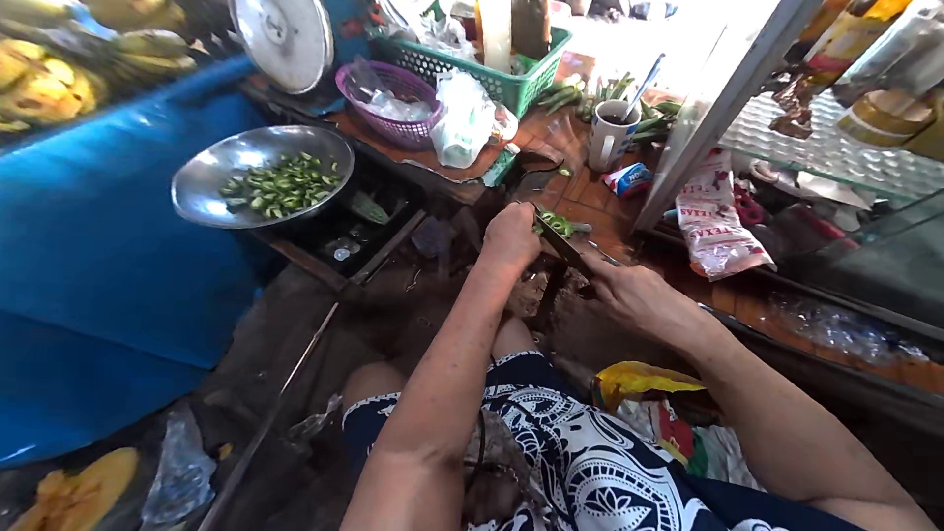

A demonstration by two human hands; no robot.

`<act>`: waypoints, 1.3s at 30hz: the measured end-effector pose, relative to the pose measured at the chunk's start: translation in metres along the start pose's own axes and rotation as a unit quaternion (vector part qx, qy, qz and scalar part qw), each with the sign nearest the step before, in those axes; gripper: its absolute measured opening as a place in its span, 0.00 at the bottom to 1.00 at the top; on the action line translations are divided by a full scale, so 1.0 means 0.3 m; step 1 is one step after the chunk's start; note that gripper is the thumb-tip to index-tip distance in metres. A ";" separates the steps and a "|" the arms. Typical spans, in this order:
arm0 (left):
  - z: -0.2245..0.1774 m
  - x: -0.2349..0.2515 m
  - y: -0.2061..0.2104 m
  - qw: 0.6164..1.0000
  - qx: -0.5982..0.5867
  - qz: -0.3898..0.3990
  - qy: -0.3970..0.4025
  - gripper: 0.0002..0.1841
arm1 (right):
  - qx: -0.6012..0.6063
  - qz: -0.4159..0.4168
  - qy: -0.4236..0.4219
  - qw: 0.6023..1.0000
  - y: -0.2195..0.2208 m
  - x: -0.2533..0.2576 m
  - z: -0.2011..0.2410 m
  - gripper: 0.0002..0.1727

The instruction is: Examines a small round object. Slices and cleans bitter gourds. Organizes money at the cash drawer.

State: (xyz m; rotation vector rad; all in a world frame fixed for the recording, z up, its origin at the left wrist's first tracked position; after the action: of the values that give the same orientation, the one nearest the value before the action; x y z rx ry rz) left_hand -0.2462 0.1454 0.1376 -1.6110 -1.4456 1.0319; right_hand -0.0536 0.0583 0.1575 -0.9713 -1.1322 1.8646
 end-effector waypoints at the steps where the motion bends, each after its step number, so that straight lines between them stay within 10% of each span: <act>1: -0.002 0.002 0.000 1.000 0.003 0.001 -0.001 0.13 | 0.025 -0.006 0.002 1.000 -0.003 0.008 -0.015 0.27; 13: -0.007 0.002 -0.005 1.000 0.013 -0.004 -0.002 0.13 | 0.003 -0.130 -0.034 0.991 0.036 -0.045 -0.033 0.26; 39: 0.021 -0.007 -0.001 1.000 -0.022 -0.004 0.014 0.12 | 0.024 -0.026 -0.006 0.999 0.012 0.082 0.002 0.28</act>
State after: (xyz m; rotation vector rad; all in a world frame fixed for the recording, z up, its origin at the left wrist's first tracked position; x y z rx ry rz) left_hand -0.2521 0.1433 0.1354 -1.6427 -1.4645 0.9748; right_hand -0.0657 0.0782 0.1489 -0.8961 -1.1059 1.8501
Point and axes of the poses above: each hand's wrist, its own x-axis towards the middle knuckle, its own y-axis out of the palm, z = x × y, the point moved 1 cm from there along x, towards the middle knuckle, and after that the axes turned 5 degrees about -y, right-handed, at the moved point
